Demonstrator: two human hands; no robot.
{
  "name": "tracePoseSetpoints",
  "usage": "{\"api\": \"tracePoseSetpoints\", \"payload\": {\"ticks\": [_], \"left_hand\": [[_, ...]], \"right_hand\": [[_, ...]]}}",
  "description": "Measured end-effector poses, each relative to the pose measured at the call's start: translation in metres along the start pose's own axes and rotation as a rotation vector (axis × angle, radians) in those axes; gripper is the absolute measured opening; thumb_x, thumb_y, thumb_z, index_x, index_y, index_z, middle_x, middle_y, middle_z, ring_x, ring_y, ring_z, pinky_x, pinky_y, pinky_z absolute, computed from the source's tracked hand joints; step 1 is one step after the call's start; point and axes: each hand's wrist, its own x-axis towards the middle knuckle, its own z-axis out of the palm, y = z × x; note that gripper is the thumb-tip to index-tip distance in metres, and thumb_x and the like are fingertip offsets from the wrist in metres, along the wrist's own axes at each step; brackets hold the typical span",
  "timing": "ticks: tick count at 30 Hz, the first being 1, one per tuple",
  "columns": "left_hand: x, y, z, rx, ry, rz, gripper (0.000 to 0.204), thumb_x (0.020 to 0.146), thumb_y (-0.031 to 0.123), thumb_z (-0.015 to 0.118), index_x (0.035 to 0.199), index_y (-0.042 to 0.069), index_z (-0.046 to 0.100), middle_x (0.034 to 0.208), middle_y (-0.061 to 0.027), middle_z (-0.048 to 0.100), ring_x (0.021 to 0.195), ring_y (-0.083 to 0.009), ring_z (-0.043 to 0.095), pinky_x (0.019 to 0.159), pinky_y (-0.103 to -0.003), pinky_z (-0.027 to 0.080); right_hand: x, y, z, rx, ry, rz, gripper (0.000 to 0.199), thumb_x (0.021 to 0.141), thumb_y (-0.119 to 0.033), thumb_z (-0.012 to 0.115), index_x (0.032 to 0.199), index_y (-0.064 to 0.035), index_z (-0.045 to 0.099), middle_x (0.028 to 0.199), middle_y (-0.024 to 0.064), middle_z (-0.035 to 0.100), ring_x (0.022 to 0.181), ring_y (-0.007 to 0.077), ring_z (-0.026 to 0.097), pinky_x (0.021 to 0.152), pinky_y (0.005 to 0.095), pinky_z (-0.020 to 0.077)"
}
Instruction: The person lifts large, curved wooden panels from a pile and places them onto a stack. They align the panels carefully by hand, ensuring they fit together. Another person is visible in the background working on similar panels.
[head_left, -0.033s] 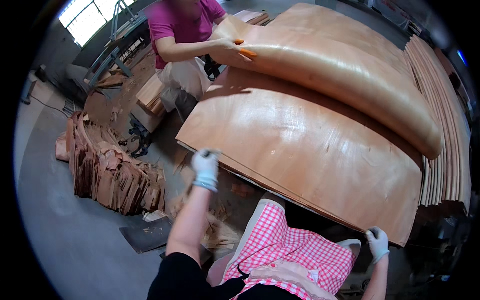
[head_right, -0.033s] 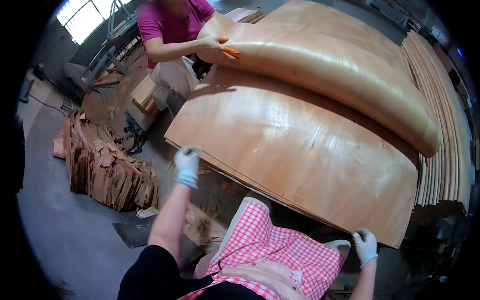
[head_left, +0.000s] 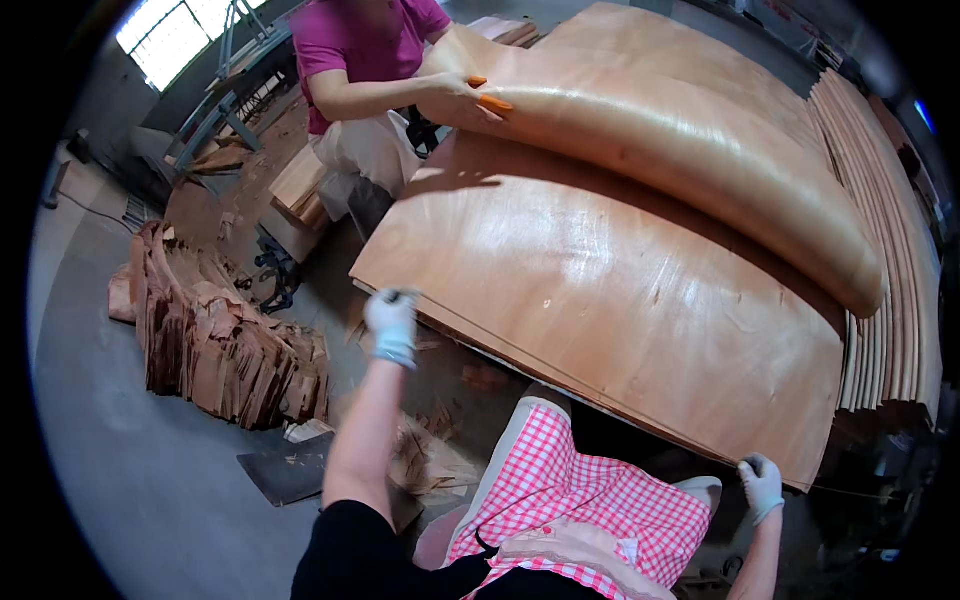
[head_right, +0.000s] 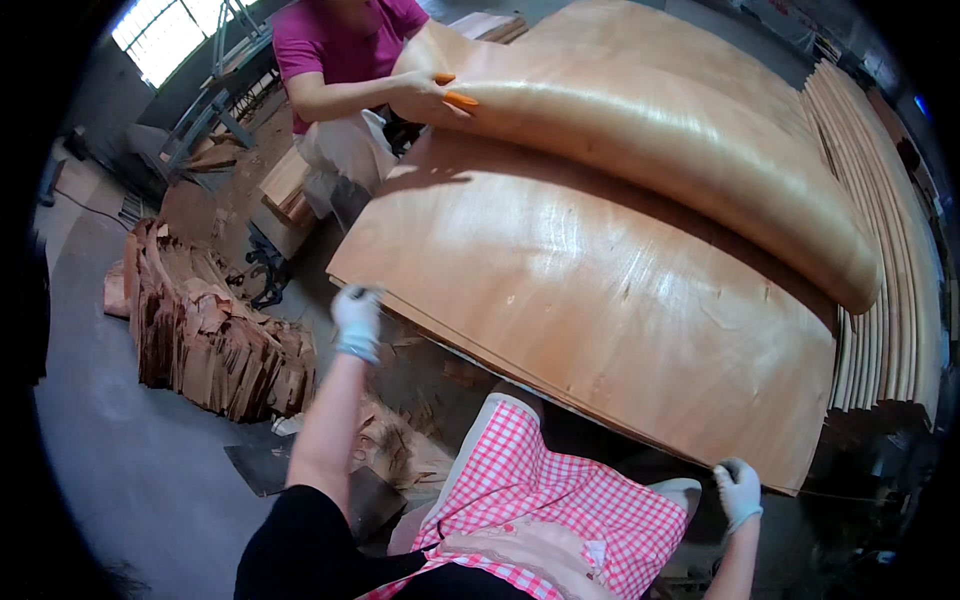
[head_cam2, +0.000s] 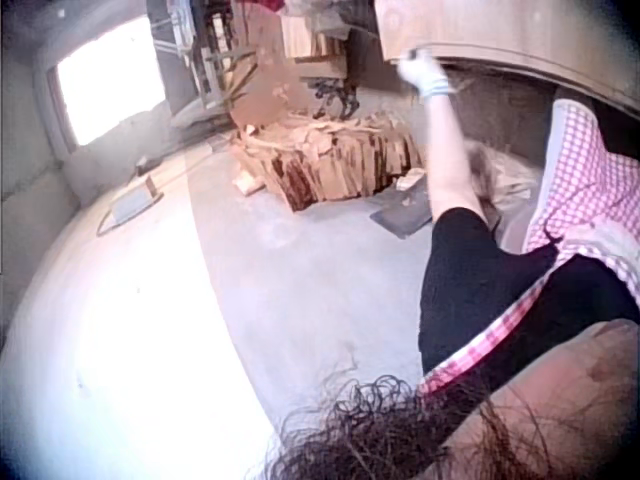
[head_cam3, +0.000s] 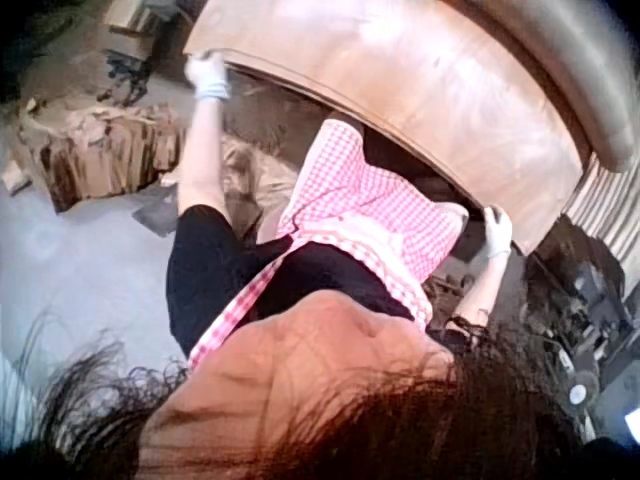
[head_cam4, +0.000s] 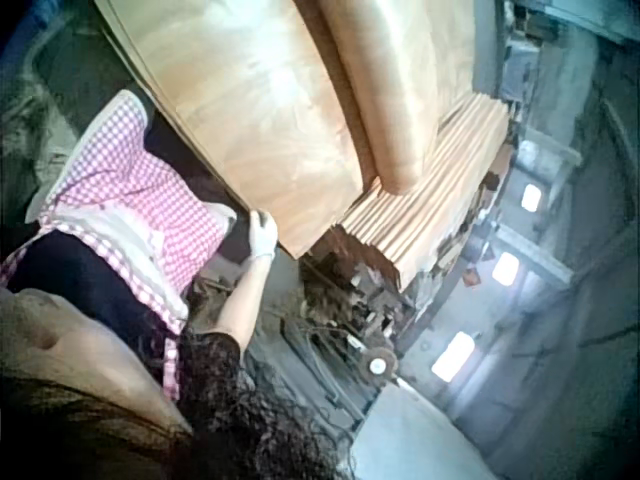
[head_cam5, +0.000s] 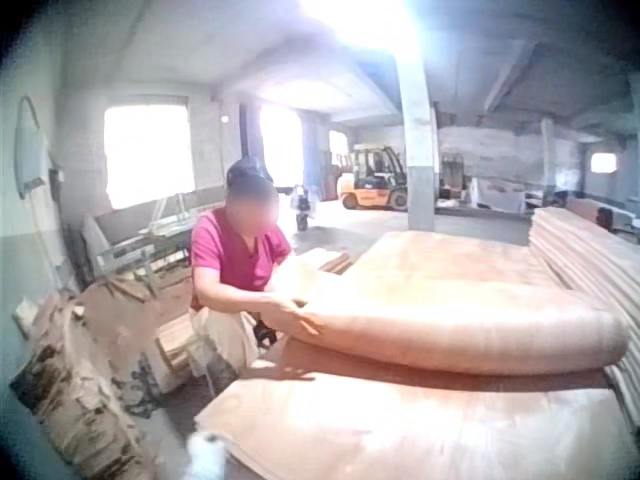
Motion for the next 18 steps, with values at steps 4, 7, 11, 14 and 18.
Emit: {"api": "tracePoseSetpoints", "payload": {"ticks": [4, 7, 11, 14, 18], "left_hand": [[0.097, -0.041, -0.044, 0.219, 0.087, 0.052, 0.012, 0.08, 0.009, 0.073, 0.08, -0.002, 0.068, 0.07, -0.0023, 0.064, 0.063, -0.0093, 0.053, 0.058, -0.03, 0.046], [0.117, -0.043, -0.035, 0.472, 0.014, -0.107, 0.023, 0.08, 0.021, 0.075, 0.085, -0.001, 0.069, 0.072, -0.0066, 0.066, 0.062, -0.0133, 0.056, 0.062, -0.032, 0.048], [0.141, -0.079, -0.053, 0.455, -0.018, -0.096, 0.025, 0.08, 0.021, 0.074, 0.093, 0.0, 0.069, 0.084, -0.0101, 0.07, 0.074, -0.0159, 0.062, 0.071, -0.033, 0.05], [0.132, -0.075, -0.03, 0.385, -0.161, -0.127, 0.024, 0.082, 0.017, 0.069, 0.099, 0.002, 0.066, 0.088, -0.009, 0.067, 0.077, -0.019, 0.06, 0.071, -0.036, 0.05], [0.098, -0.027, -0.017, 0.733, 0.092, -0.126, 0.046, 0.081, 0.024, 0.07, 0.121, 0.004, 0.059, 0.106, -0.0172, 0.066, 0.093, -0.0306, 0.064, 0.084, -0.042, 0.052]], "right_hand": [[0.008, 0.02, -0.021, -0.152, 0.068, 0.097, 0.023, 0.082, -0.018, 0.07, 0.09, 0.0032, 0.066, 0.084, 0.0131, 0.068, 0.077, 0.0196, 0.063, 0.073, 0.0337, 0.0505], [0.009, 0.005, -0.018, -0.268, 0.094, 0.17, 0.03, 0.079, -0.025, 0.072, 0.085, 0.004, 0.067, 0.08, 0.016, 0.067, 0.073, 0.0228, 0.063, 0.07, 0.0356, 0.0498], [0.024, -0.028, -0.004, -0.418, -0.03, 0.141, 0.041, 0.077, -0.035, 0.072, 0.089, 0.004, 0.069, 0.082, 0.0224, 0.068, 0.077, 0.0326, 0.067, 0.07, 0.041, 0.0497], [0.032, -0.034, 0.001, -0.416, -0.056, 0.271, 0.047, 0.075, -0.038, 0.072, 0.098, 0.003, 0.069, 0.095, 0.0233, 0.068, 0.089, 0.0357, 0.067, 0.079, 0.0418, 0.0513], [0.055, -0.028, 0.003, -0.54, -0.145, 0.316, 0.053, 0.071, -0.045, 0.073, 0.1, -0.0001, 0.069, 0.103, 0.0246, 0.066, 0.1, 0.0382, 0.063, 0.088, 0.0433, 0.0491]]}}
